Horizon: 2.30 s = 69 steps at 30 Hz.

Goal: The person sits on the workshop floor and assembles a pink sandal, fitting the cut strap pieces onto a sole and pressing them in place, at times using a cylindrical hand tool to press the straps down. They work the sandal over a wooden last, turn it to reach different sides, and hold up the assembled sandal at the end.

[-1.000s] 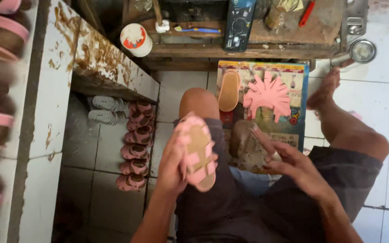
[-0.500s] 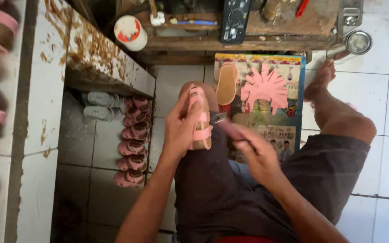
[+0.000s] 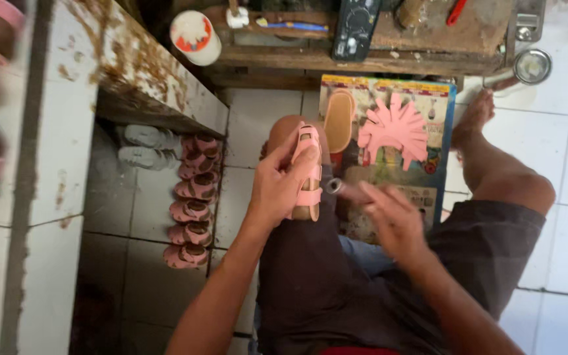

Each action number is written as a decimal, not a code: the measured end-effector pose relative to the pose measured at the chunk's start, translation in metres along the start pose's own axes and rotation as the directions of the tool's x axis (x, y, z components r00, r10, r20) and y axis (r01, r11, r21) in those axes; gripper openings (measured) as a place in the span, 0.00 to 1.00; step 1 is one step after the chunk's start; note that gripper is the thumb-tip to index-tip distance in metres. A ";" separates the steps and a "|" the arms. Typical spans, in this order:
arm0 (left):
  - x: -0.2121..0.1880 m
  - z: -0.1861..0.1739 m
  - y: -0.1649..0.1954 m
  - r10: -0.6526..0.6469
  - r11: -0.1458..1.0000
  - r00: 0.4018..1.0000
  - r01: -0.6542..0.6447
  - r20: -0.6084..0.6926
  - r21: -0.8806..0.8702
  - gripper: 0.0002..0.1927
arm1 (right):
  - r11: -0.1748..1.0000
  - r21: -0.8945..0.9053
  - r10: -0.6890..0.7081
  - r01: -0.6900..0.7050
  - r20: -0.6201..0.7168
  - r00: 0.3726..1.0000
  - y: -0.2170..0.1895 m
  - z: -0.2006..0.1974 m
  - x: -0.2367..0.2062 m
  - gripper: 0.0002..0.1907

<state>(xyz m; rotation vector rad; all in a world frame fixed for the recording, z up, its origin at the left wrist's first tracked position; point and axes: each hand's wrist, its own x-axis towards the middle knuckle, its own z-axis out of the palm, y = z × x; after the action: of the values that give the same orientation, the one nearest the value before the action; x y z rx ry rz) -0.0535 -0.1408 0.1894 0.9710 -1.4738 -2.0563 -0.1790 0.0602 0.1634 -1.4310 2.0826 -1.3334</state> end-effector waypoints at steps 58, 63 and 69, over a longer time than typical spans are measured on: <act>0.004 0.017 -0.012 0.136 0.982 0.990 -0.141 0.046 0.127 0.25 | 0.994 0.100 0.047 -0.034 -0.133 0.990 -0.007 0.019 0.004 0.21; 0.013 0.007 -0.017 0.085 0.991 0.995 -0.091 0.055 0.097 0.26 | 0.999 -0.008 -0.038 0.037 -0.122 0.992 -0.005 0.032 0.016 0.20; 0.018 -0.001 -0.020 0.040 0.984 0.999 -0.042 0.017 0.174 0.25 | 0.994 0.096 0.070 -0.055 -0.158 0.985 0.000 0.019 0.016 0.19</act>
<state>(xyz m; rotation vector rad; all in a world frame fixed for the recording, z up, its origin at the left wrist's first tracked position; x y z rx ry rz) -0.0637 -0.1471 0.1656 0.9853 -1.6889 -1.9335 -0.1744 0.0365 0.1571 -1.2471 2.1160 -1.5444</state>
